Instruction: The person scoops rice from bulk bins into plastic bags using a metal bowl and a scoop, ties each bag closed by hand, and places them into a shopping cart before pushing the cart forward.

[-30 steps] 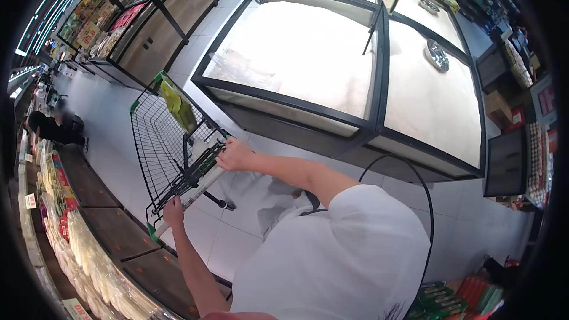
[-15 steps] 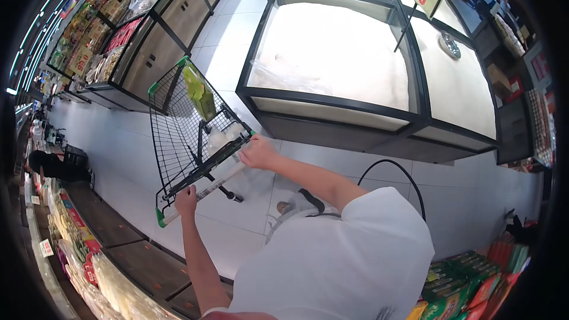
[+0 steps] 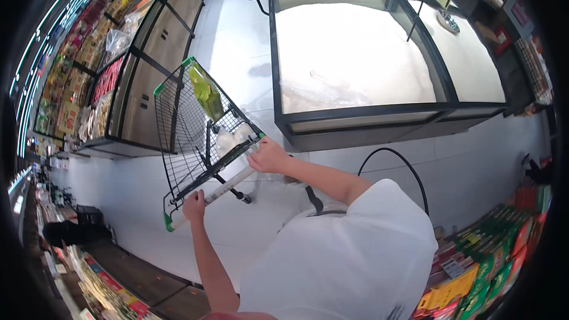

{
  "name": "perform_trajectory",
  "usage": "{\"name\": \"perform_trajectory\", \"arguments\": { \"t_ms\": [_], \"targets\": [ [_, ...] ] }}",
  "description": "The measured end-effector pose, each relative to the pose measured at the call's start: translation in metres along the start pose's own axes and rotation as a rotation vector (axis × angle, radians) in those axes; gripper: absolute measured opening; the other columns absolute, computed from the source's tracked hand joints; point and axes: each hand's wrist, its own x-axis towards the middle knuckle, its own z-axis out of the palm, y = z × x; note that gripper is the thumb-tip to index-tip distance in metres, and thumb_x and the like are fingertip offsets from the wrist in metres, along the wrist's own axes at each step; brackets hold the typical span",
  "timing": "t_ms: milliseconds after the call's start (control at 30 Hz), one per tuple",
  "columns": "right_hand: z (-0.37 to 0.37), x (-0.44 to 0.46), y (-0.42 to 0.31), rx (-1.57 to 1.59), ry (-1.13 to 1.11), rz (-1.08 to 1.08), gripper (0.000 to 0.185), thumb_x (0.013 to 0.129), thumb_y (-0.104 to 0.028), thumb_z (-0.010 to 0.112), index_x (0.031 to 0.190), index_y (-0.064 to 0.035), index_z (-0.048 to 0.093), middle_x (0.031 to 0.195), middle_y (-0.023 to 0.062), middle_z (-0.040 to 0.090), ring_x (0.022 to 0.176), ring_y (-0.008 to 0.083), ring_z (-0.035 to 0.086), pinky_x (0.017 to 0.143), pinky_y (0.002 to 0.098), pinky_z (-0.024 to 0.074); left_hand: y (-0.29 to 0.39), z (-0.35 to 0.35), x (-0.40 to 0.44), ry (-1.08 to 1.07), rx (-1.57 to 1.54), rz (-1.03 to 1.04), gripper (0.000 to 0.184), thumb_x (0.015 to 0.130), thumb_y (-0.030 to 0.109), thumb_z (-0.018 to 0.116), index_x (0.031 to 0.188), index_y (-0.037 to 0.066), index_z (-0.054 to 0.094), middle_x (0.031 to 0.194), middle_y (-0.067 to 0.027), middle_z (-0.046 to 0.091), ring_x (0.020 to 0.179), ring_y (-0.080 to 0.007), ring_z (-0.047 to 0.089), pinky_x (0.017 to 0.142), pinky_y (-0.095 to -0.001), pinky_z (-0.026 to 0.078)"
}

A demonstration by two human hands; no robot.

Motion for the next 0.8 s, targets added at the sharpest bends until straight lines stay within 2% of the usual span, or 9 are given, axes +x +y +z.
{"name": "perform_trajectory", "arguments": {
  "t_ms": [33,67,133,267,300,400,567,733,800],
  "targets": [
    [0.006,0.011,0.007,-0.011,0.037,-0.021,0.037,0.085,-0.025,0.059,0.05,-0.0107,0.057,0.046,0.0065,0.052,0.046,0.0243,0.052,0.073,0.0355,0.0437,0.001,-0.001,0.017,-0.014,-0.005,0.01,0.044,0.089,0.045,0.05,0.07,0.008,0.063,0.071,-0.0156,0.064,0.07,-0.0393,0.061,0.062,-0.0484,0.046],
    [-0.003,0.031,0.015,0.014,-0.024,0.042,0.036,0.084,-0.025,0.059,0.052,-0.0108,0.057,0.047,0.0063,0.053,0.048,0.0242,0.053,0.074,0.0354,0.0442,0.01,-0.022,0.035,-0.09,0.006,0.01,0.044,0.089,0.045,0.05,0.07,0.008,0.063,0.07,-0.0155,0.064,0.07,-0.0392,0.061,0.062,-0.0479,0.046],
    [0.009,0.042,0.033,0.001,-0.072,0.086,0.033,0.084,-0.025,0.06,0.054,-0.0109,0.056,0.049,0.0058,0.054,0.053,0.0241,0.055,0.077,0.0354,0.0451,0.013,-0.009,0.068,-0.078,-0.002,0.046,0.045,0.089,0.046,0.051,0.069,0.008,0.061,0.068,-0.0152,0.063,0.068,-0.0391,0.061,0.061,-0.0486,0.044],
    [0.043,0.067,0.069,-0.024,-0.035,0.072,0.034,0.085,-0.025,0.059,0.054,-0.0114,0.056,0.048,0.0063,0.054,0.051,0.0243,0.054,0.078,0.0361,0.0454,0.024,0.002,0.131,0.021,-0.023,0.087,0.046,0.09,0.046,0.05,0.068,0.007,0.061,0.066,-0.0159,0.062,0.065,-0.0394,0.06,0.06,-0.0504,0.043],
    [0.037,0.083,0.083,0.015,-0.05,0.104,0.034,0.085,-0.025,0.059,0.054,-0.0116,0.056,0.048,0.0064,0.053,0.051,0.0243,0.054,0.078,0.0362,0.0455,0.041,-0.015,0.147,-0.047,0.024,0.072,0.045,0.09,0.045,0.049,0.069,0.007,0.062,0.065,-0.0162,0.062,0.065,-0.0395,0.06,0.06,-0.05,0.044],
    [0.052,0.113,0.116,-0.035,-0.046,0.121,0.034,0.085,-0.024,0.057,0.053,-0.0121,0.057,0.048,0.0067,0.054,0.05,0.0243,0.054,0.079,0.0358,0.0442,0.043,0.003,0.206,0.0,-0.023,0.091,0.045,0.09,0.044,0.049,0.068,0.007,0.062,0.065,-0.0162,0.062,0.065,-0.0396,0.06,0.06,-0.0498,0.044],
    [0.07,0.147,0.164,-0.022,-0.081,0.179,0.041,0.089,-0.029,0.053,0.052,-0.0113,0.058,0.048,0.0069,0.054,0.051,0.0251,0.055,0.079,0.0358,0.0416,0.076,-0.001,0.272,-0.007,0.008,0.118,0.044,0.09,0.042,0.048,0.079,0.006,0.071,0.07,-0.0181,0.066,0.069,-0.0397,0.064,0.064,-0.0504,0.047],
    [0.105,0.192,0.224,0.001,0.057,0.231,0.04,0.087,-0.031,0.056,0.052,-0.0124,0.057,0.048,0.0058,0.053,0.051,0.0258,0.054,0.077,0.0366,0.0434,0.105,0.004,0.365,-0.001,0.049,0.167,0.047,0.091,0.044,0.045,0.078,0.006,0.071,0.072,-0.0183,0.066,0.072,-0.0408,0.064,0.065,-0.0521,0.048],
    [0.115,0.204,0.253,-0.002,0.019,0.285,0.039,0.086,-0.031,0.057,0.052,-0.0125,0.057,0.049,0.0059,0.053,0.052,0.0255,0.054,0.077,0.0365,0.0439,0.124,0.013,0.396,0.023,0.056,0.188,0.047,0.09,0.043,0.045,0.079,0.006,0.071,0.074,-0.0188,0.067,0.074,-0.0409,0.065,0.066,-0.0524,0.048]
  ]
}}
